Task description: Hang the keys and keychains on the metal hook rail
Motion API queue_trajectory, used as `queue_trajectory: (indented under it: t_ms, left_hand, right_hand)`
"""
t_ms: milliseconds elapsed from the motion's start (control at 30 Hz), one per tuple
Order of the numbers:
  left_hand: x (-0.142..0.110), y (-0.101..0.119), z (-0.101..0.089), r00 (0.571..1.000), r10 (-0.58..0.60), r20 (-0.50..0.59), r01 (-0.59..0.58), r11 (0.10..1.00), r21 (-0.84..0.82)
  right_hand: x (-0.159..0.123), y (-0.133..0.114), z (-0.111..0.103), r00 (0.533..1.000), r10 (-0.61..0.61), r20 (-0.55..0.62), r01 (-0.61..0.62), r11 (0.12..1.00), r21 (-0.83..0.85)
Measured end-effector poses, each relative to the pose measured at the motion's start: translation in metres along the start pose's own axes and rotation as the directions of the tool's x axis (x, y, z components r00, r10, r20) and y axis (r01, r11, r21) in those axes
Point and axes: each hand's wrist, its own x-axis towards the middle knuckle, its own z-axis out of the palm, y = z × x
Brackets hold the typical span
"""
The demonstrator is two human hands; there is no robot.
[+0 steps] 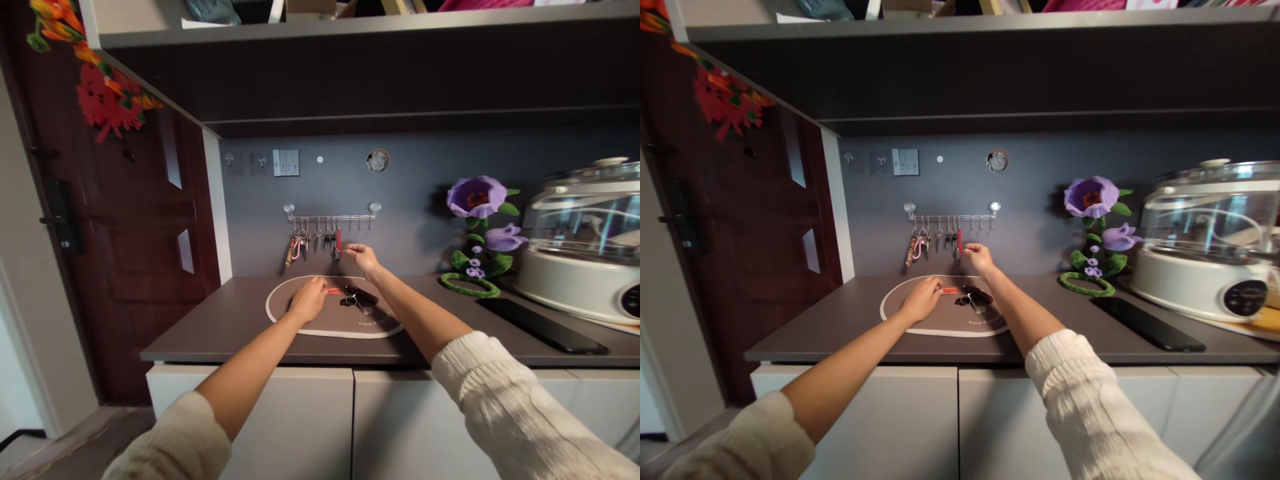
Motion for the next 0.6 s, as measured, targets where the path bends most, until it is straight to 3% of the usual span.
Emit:
queue_trajectory:
  t_ms: [167, 433, 600]
  left_hand:
    - [0.002, -0.002, 0.001, 1.0, 0.011, -0.012, -0.011, 1.0, -0.009]
    - [0.015, 0.016, 0.005, 0.989, -0.12, -0.087, 0.101, 0.975, -0.197]
    - [0.013, 0.028, 0.016, 0.99, -0.124, -0.061, 0.102, 0.953, -0.285]
  right_hand:
    - [-0.025, 0.002, -0.015, 0.996, -0.028, 0.089, 0.028, 1.0, 0.0]
    - [-0.058, 0.026, -0.035, 0.976, -0.071, 0.206, 0.09, 0.992, -0.087]
    - [-0.068, 0.038, -0.046, 0.96, -0.125, 0.252, 0.187, 0.952, -0.242]
